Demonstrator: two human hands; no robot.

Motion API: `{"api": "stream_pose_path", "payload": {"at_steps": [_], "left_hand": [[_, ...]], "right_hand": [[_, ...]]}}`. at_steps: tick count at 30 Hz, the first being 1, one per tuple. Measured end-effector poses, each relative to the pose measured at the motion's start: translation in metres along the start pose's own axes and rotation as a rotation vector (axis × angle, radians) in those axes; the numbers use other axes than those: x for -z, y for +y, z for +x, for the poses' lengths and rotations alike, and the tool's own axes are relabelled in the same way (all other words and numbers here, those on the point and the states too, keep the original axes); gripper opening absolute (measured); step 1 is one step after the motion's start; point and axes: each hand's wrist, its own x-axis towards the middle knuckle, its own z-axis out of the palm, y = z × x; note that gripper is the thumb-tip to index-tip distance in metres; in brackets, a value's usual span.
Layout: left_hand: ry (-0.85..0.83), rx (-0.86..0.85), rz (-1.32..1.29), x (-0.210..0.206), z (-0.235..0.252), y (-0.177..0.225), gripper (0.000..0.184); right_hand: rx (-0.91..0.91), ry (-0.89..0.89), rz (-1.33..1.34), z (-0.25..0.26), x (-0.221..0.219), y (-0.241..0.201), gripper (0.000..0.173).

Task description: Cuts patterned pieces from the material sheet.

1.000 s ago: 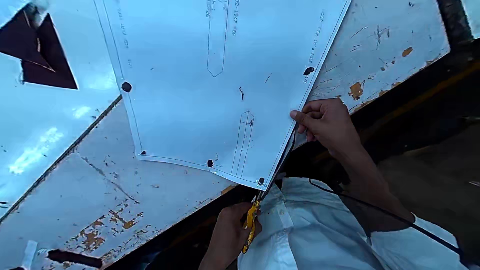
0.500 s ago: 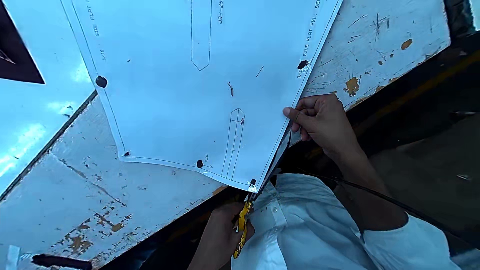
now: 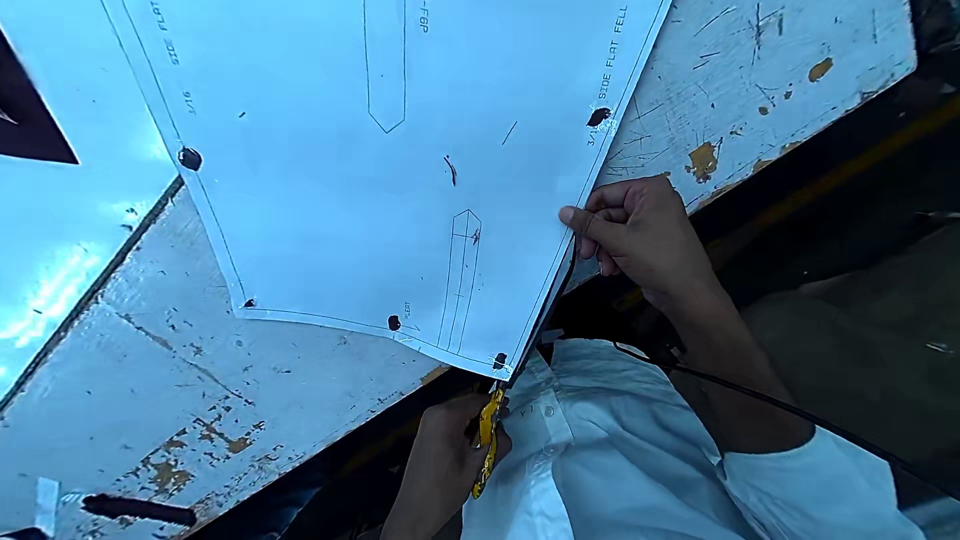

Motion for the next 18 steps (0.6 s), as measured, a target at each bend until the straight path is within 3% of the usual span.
{"api": "stream_pose_path", "payload": {"at_steps": [18], "left_hand": [[0.026,0.037,-0.039,0.0024,-0.0015,0.0027,0.020]], "right_hand": [[0.044,-0.002,-0.001,0.0008,0.0005,0.0013,0.019]]}}
